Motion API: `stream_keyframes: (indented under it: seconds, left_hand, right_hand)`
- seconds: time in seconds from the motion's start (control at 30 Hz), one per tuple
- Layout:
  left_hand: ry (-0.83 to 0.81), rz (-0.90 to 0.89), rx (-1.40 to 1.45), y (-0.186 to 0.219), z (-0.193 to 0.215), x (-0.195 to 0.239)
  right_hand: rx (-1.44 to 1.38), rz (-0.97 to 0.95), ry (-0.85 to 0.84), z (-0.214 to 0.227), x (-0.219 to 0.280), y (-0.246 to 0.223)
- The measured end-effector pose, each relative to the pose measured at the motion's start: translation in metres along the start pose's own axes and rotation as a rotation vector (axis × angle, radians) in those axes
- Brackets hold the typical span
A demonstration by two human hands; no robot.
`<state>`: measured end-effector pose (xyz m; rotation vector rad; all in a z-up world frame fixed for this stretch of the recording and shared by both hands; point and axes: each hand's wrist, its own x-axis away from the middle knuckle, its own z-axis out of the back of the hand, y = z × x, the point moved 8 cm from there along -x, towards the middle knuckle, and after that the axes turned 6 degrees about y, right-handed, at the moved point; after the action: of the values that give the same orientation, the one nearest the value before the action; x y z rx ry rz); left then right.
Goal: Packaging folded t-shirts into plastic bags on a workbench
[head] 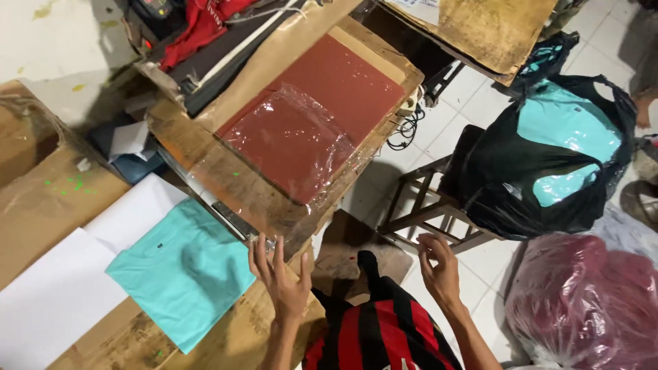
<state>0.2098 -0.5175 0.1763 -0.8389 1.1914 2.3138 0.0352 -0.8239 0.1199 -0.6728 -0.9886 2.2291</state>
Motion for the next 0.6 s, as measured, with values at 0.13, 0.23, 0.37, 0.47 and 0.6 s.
stream_keyframes:
  seconds: [0.13,0.23,0.37,0.47,0.6]
  left_hand:
    - [-0.198,-0.134,-0.205,-0.016,-0.030,-0.005]
    - [-0.258,-0.186,-0.267,-0.025,-0.038,-0.015]
    - [-0.239,-0.208,-0.141,-0.008,-0.037,-0.014]
    - [-0.191,-0.279,-0.145,0.045,-0.022,-0.026]
    - [-0.157,-0.383,-0.208,0.128,-0.019,-0.025]
  right_hand:
    - [-0.059,-0.062,-0.052,-0.002,0.014,0.027]
    - [-0.099,-0.035,-0.115,-0.015,-0.006,0.028]
    - [-0.239,-0.013,-0.267,-0.029,-0.035,0.016]
    - [-0.242,0.326,-0.206,-0.028,-0.052,-0.006]
    - [-0.192,0.474,-0.206,-0.005,-0.070,-0.054]
